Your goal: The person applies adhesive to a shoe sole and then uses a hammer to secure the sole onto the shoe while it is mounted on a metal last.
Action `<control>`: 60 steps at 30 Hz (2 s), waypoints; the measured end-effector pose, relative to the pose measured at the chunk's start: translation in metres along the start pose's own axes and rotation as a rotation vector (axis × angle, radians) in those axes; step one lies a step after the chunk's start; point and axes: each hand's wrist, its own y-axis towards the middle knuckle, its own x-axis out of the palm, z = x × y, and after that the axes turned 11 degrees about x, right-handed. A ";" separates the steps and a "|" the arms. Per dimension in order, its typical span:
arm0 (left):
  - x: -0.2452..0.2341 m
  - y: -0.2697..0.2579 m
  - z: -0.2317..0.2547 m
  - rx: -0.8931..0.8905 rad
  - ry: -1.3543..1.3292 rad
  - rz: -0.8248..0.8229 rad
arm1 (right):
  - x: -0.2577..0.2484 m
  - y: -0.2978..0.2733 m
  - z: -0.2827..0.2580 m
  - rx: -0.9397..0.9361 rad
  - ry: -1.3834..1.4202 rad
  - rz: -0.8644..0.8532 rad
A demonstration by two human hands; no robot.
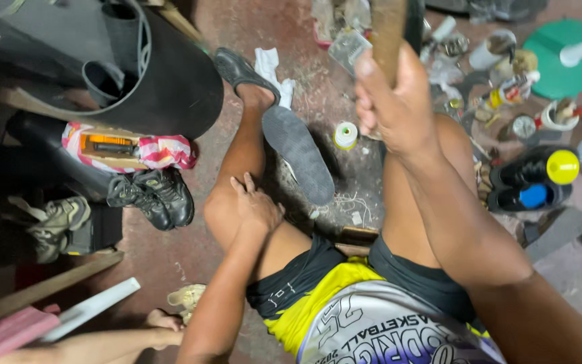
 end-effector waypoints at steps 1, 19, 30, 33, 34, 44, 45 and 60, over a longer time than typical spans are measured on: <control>-0.001 -0.001 0.009 0.011 0.002 -0.018 | 0.000 0.004 -0.001 -0.020 -0.020 -0.007; 0.005 0.017 0.013 -0.079 -0.013 0.115 | 0.000 0.019 0.001 -0.022 -0.199 -0.122; -0.013 -0.003 0.004 -0.303 -1.423 1.090 | -0.004 0.015 -0.001 -0.012 -0.256 -0.162; -0.035 0.022 0.008 -0.383 -1.612 1.096 | 0.003 0.018 0.002 0.000 -0.238 -0.192; -0.042 0.030 0.011 -0.447 -1.587 1.039 | 0.006 0.019 0.003 0.009 -0.229 -0.197; -0.052 0.060 0.030 -0.348 -1.525 1.035 | 0.007 0.012 0.019 0.070 -0.383 -0.200; -0.048 0.060 0.031 -0.295 -1.550 1.031 | 0.006 0.013 0.019 0.079 -0.383 -0.201; -0.020 0.057 0.063 -0.125 -1.744 1.045 | 0.019 -0.010 0.021 -0.354 -0.189 -0.203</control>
